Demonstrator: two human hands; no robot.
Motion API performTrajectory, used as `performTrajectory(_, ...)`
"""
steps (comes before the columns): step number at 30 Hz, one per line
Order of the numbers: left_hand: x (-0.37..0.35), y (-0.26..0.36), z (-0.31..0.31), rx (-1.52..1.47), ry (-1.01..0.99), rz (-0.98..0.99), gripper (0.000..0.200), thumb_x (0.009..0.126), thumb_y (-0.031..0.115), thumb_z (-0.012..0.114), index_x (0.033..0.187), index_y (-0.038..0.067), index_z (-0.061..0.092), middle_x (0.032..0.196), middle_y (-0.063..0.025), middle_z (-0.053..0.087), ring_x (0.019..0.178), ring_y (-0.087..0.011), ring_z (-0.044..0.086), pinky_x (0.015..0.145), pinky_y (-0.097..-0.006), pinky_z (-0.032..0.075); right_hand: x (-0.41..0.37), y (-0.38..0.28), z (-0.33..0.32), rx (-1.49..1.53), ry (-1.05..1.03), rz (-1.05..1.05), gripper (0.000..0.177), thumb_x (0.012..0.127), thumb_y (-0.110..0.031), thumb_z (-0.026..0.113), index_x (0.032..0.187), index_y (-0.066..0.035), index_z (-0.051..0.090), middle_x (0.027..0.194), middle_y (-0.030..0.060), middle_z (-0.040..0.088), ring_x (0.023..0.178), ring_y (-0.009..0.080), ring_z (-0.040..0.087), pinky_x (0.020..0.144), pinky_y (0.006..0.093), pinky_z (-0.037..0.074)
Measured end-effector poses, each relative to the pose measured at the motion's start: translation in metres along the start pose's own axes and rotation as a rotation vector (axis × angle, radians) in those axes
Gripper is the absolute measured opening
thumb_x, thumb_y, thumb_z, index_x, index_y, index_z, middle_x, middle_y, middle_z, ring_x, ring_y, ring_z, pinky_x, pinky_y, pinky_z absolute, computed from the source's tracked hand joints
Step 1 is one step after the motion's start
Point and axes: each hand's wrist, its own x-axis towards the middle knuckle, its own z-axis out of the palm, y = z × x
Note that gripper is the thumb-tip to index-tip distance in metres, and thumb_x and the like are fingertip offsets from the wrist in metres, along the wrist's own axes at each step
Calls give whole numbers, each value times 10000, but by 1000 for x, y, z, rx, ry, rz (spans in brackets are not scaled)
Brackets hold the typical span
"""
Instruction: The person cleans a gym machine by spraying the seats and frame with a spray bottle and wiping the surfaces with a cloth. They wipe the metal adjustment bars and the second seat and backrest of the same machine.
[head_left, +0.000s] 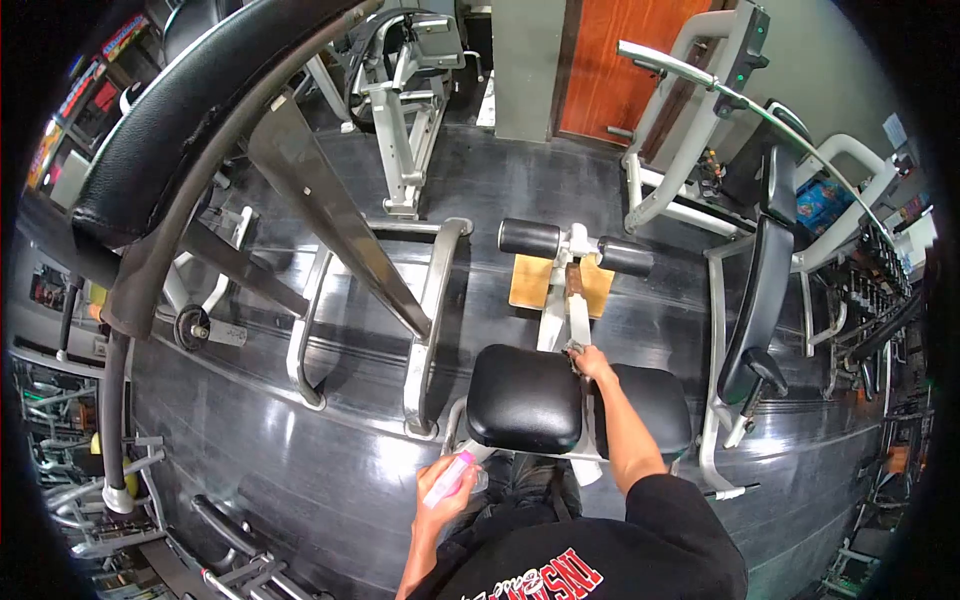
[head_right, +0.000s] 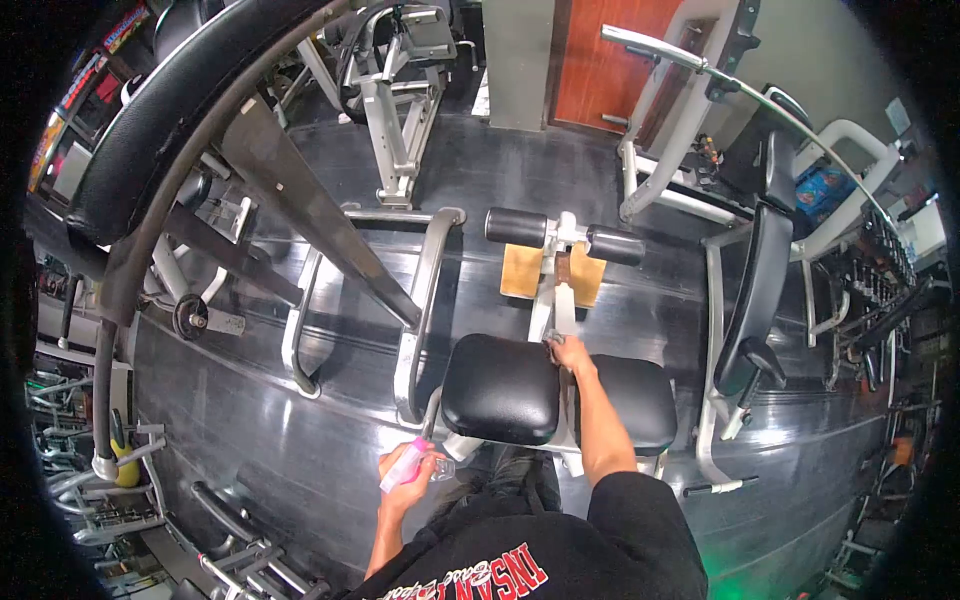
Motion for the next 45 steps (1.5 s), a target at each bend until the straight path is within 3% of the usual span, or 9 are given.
performTrajectory(9, -8, -15, -7, -229, -33, -36, 148, 828, -11, 628, 976, -19, 629, 754, -98, 695, 659, -118, 662, 601, -252, 530, -106, 12, 22, 186, 331, -35, 339, 846, -303, 607, 1140, -137, 637, 991, 205, 667, 977, 356, 637, 833, 407, 499)
performTrajectory(14, -7, -14, -12, -285, -7, 34, 153, 830, -38, 606, 983, -43, 606, 775, -120, 677, 683, -153, 669, 599, -261, 532, -183, 3, 28, 122, 377, -68, 382, 840, -188, 637, 1168, 1, 585, 999, 262, 645, 994, 393, 619, 847, 429, 486)
performTrajectory(22, -26, -27, -29, -326, 39, 43, 154, 849, -54, 586, 1003, -61, 588, 763, -109, 647, 683, -176, 667, 604, -283, 535, -231, -20, 31, 155, 427, -156, 333, 853, -164, 610, 1143, -2, 604, 1100, 224, 618, 1051, 361, 593, 913, 403, 458)
performTrajectory(28, -44, -34, -34, -403, 146, 8, 150, 858, -49, 585, 1007, -64, 576, 779, -106, 635, 685, -184, 664, 625, -299, 541, -190, -76, 47, 119, 586, -672, 318, 813, -41, 603, 1131, -34, 597, 1137, 192, 606, 1093, 343, 571, 918, 394, 461)
performTrajectory(30, -50, -33, -35, -407, 163, -30, 152, 860, -49, 582, 1011, -65, 574, 773, -101, 631, 688, -183, 663, 633, -299, 541, -178, -88, 60, -68, 404, -572, 373, 763, -6, 612, 1128, -82, 606, 1195, 181, 582, 1135, 361, 537, 945, 411, 454)
performTrajectory(38, -58, -40, -32, -426, 237, -5, 157, 863, -54, 580, 1020, -55, 573, 737, -89, 623, 698, -179, 661, 619, -278, 519, -198, -138, 108, -101, -105, -1205, 195, 841, -99, 577, 1026, -121, 635, 1105, 98, 627, 975, 295, 626, 826, 375, 511)
performTrajectory(40, -59, -37, -32, -452, 245, -2, 158, 862, -57, 579, 1021, -57, 572, 735, -88, 622, 703, -178, 662, 618, -276, 517, -222, -154, 80, -5, -441, -665, 187, 872, -113, 574, 1051, -80, 618, 1034, 133, 649, 952, 290, 640, 822, 337, 500)
performTrajectory(41, -59, -36, -32, -474, 247, 2, 160, 862, -60, 577, 1021, -59, 572, 733, -87, 621, 708, -177, 662, 616, -274, 516, -214, -138, 86, 294, -290, -888, 210, 889, -113, 570, 1082, -38, 597, 978, 163, 657, 925, 265, 653, 804, 326, 489)
performTrajectory(45, -61, -32, -30, -455, 267, -35, 166, 860, -63, 576, 1026, -61, 568, 738, -85, 621, 713, -177, 662, 619, -273, 517, -188, -121, 44, 338, 193, -765, 295, 896, -159, 583, 1163, -34, 584, 1054, 182, 656, 976, 235, 636, 837, 343, 484)
